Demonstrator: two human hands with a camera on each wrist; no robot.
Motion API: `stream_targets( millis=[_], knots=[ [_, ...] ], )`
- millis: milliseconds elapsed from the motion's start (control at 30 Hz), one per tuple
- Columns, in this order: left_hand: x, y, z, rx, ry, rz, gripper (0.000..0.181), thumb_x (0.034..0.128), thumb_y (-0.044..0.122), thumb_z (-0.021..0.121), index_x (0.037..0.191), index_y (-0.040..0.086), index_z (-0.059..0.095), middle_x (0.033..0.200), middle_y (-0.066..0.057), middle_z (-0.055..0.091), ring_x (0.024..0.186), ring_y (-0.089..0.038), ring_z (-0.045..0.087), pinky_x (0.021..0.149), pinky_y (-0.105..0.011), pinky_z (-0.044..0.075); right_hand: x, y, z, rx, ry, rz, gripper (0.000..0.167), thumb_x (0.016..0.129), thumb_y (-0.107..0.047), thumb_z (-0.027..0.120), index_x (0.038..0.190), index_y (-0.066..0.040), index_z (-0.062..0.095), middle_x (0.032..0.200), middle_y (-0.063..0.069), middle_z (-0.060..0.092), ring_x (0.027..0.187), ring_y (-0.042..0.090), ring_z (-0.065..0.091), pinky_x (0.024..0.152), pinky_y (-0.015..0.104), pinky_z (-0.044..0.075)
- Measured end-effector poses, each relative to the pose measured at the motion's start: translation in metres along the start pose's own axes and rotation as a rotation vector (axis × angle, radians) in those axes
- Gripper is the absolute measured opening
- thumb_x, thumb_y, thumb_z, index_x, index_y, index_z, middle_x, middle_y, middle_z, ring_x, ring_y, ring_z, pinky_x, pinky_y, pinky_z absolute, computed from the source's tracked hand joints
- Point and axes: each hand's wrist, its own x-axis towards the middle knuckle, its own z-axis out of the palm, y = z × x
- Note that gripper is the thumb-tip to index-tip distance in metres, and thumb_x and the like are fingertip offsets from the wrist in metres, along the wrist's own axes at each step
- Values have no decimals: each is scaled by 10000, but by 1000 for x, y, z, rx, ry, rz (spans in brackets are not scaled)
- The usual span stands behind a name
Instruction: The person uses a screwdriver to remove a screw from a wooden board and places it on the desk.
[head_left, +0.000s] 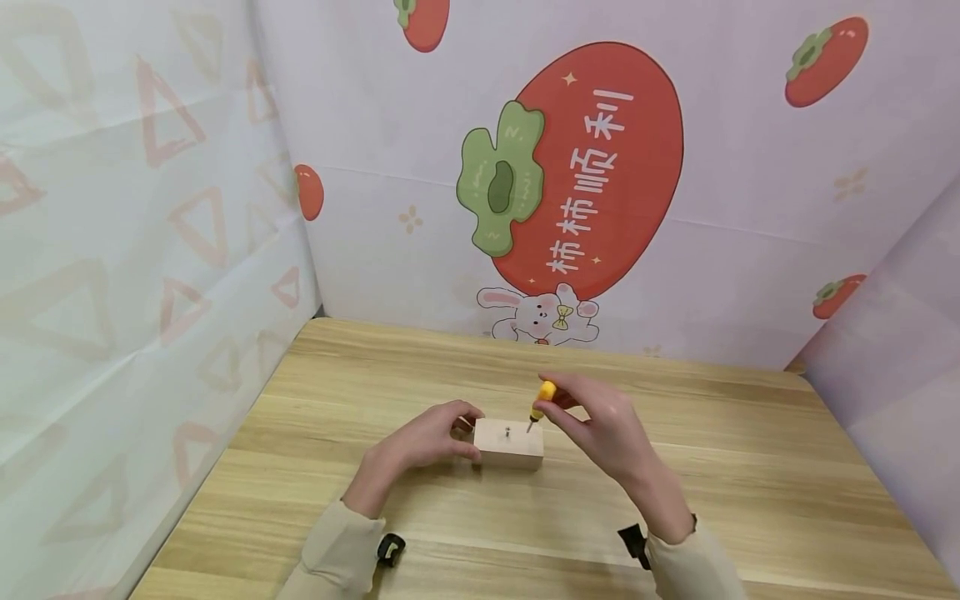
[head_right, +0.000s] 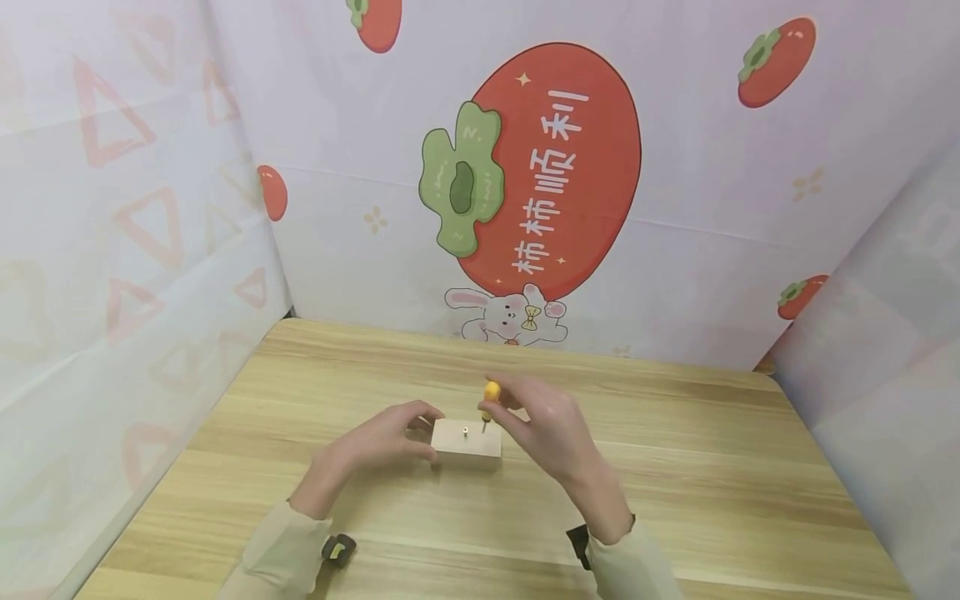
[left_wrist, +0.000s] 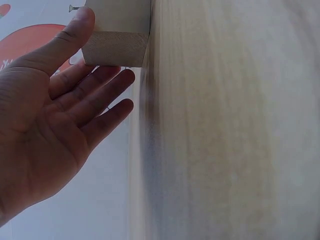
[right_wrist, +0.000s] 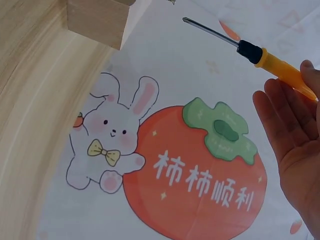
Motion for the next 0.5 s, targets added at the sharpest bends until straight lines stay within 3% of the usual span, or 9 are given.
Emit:
stream_targets(
  millis=[500],
  knots=[
    [-1,1,-1,-3,0,1,601,800,286,839,1305,80,586,1281,-55,634,1141,-205,634,1021,-390,514,15,-5,16,99,-6,8,460,724,-38,861,1149,2,689,900,34,722,742,122,714,676,224,606]
  ],
)
